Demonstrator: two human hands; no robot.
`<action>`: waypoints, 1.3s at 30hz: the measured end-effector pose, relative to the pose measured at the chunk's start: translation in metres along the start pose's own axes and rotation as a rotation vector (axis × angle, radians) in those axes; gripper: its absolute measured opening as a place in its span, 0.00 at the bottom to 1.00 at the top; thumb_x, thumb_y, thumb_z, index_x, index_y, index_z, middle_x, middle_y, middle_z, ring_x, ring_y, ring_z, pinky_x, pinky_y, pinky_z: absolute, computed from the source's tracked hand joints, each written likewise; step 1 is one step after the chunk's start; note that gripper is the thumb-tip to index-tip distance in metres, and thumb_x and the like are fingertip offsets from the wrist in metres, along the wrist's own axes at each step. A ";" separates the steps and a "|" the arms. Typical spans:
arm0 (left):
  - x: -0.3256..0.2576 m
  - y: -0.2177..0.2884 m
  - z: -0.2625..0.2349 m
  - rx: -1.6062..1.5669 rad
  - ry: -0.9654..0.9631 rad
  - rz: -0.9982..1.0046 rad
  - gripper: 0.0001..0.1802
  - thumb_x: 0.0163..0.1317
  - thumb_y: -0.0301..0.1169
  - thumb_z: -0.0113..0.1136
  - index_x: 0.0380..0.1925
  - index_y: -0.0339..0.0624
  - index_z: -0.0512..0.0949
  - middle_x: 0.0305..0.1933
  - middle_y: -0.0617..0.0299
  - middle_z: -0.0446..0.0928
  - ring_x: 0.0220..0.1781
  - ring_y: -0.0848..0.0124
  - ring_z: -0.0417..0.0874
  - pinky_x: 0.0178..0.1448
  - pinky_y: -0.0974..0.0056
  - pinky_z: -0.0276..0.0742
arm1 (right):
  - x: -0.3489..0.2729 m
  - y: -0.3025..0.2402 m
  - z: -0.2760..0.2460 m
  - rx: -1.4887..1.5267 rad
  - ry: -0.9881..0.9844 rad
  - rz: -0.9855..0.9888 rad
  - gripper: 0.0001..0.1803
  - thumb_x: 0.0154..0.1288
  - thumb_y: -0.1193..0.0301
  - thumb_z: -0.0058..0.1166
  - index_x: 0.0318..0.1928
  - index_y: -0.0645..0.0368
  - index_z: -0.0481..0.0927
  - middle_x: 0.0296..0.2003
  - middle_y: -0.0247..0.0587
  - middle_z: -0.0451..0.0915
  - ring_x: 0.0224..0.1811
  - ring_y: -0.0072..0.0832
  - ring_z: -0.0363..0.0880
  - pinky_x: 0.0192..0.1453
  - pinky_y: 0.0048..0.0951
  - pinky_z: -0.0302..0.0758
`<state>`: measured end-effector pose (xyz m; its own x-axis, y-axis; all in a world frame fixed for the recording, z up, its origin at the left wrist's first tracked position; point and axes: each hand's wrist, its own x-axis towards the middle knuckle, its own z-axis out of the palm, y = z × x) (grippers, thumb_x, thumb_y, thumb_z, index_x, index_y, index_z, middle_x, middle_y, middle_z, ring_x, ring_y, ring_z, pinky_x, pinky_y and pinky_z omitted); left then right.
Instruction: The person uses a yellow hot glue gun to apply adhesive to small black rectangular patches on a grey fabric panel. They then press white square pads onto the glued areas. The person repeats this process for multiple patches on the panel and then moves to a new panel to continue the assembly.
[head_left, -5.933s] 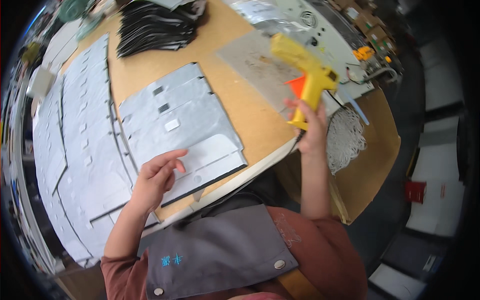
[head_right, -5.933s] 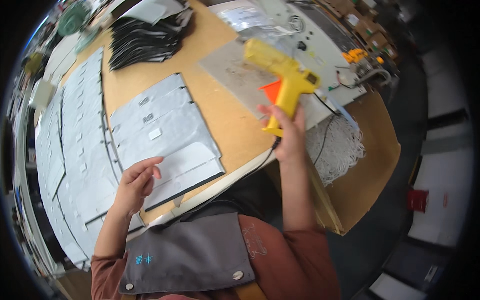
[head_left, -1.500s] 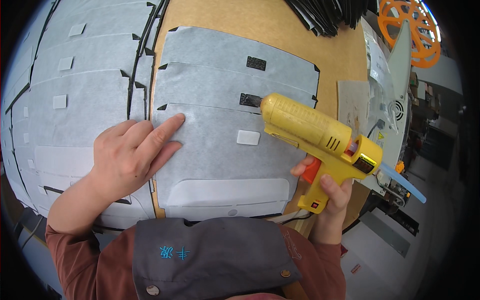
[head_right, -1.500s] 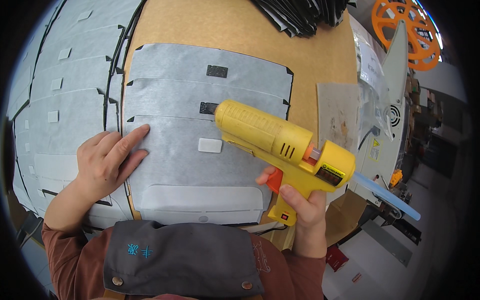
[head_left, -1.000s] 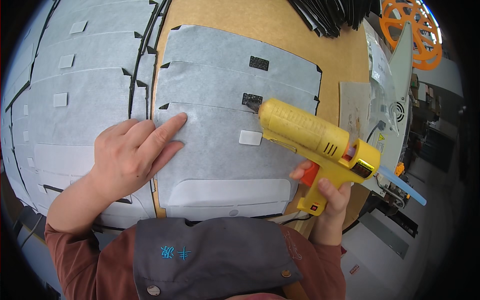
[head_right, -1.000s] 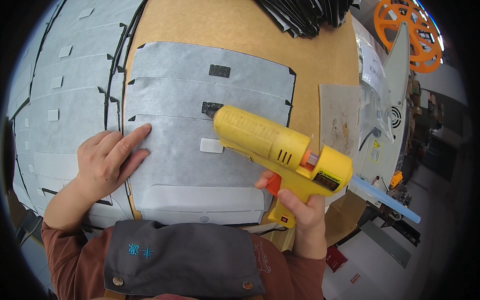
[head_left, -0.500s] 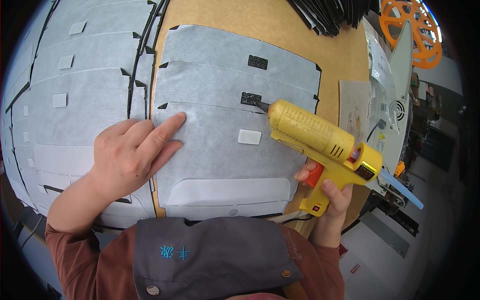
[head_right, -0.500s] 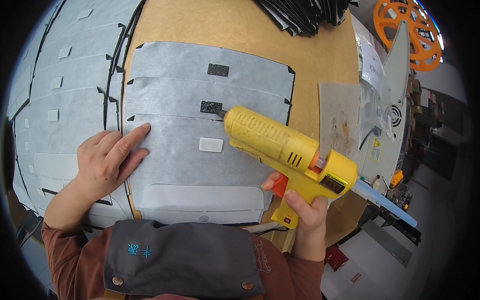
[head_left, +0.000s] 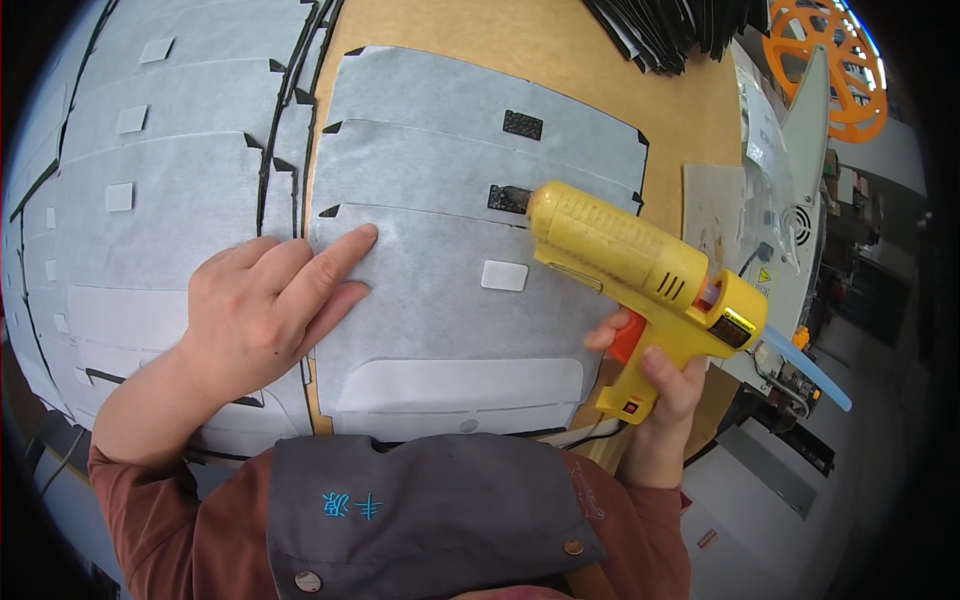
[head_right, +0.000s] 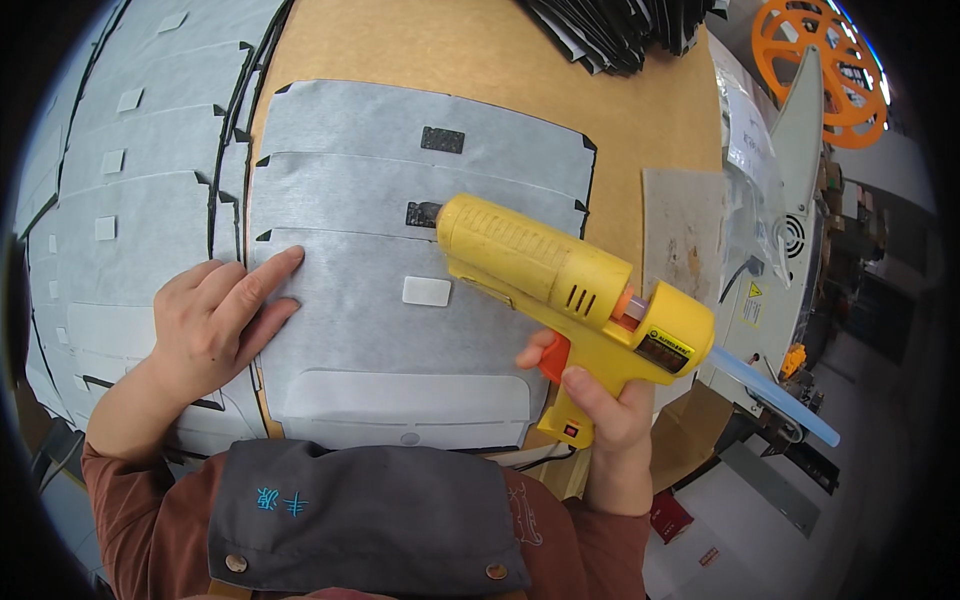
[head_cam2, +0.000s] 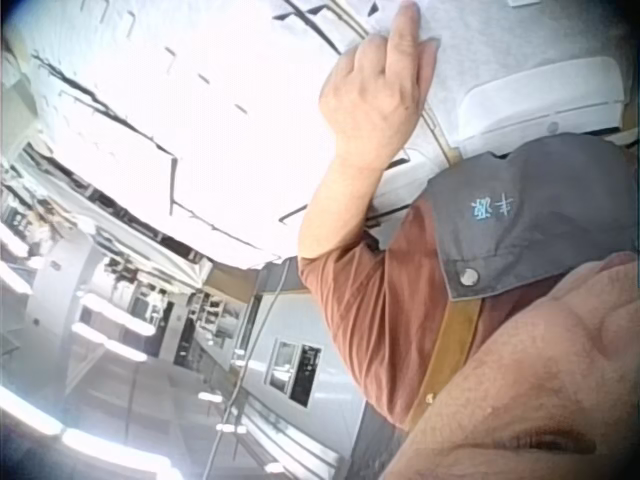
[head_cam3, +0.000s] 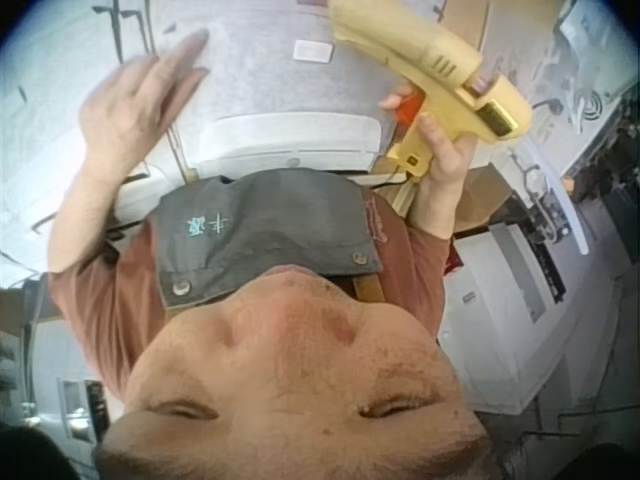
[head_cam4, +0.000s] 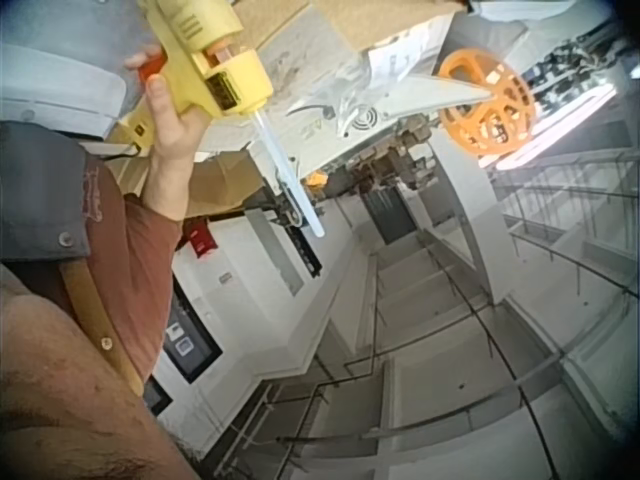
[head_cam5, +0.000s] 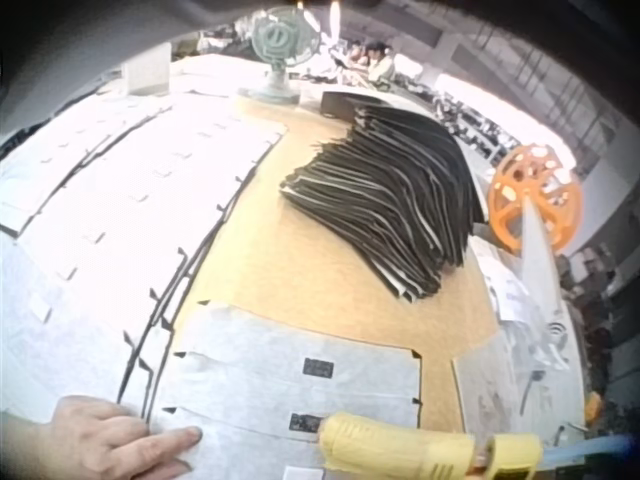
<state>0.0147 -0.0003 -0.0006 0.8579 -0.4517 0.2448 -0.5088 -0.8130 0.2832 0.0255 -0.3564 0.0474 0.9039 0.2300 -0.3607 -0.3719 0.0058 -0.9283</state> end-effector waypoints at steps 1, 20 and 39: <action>0.000 0.000 0.000 -0.002 0.001 0.000 0.30 0.50 0.33 0.74 0.57 0.45 0.80 0.20 0.67 0.64 0.20 0.71 0.66 0.23 0.66 0.61 | -0.001 0.000 -0.001 0.003 0.014 -0.004 0.31 0.62 0.71 0.57 0.63 0.70 0.67 0.46 0.55 0.80 0.47 0.41 0.83 0.55 0.41 0.78; 0.002 0.001 0.000 -0.004 0.008 0.011 0.30 0.50 0.32 0.74 0.57 0.45 0.80 0.20 0.67 0.63 0.20 0.71 0.66 0.23 0.65 0.61 | -0.011 0.005 -0.014 0.013 0.016 -0.024 0.31 0.63 0.70 0.59 0.63 0.72 0.66 0.44 0.57 0.81 0.46 0.41 0.83 0.53 0.40 0.79; 0.002 0.001 0.000 -0.010 0.010 0.007 0.30 0.50 0.32 0.74 0.57 0.45 0.80 0.20 0.67 0.63 0.19 0.71 0.66 0.23 0.66 0.61 | -0.007 0.004 -0.009 0.035 0.039 -0.043 0.30 0.63 0.72 0.58 0.63 0.72 0.67 0.46 0.57 0.80 0.46 0.43 0.83 0.54 0.41 0.79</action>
<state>0.0163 -0.0018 0.0001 0.8535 -0.4536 0.2566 -0.5157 -0.8060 0.2905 0.0191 -0.3671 0.0453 0.9266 0.1907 -0.3241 -0.3388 0.0493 -0.9396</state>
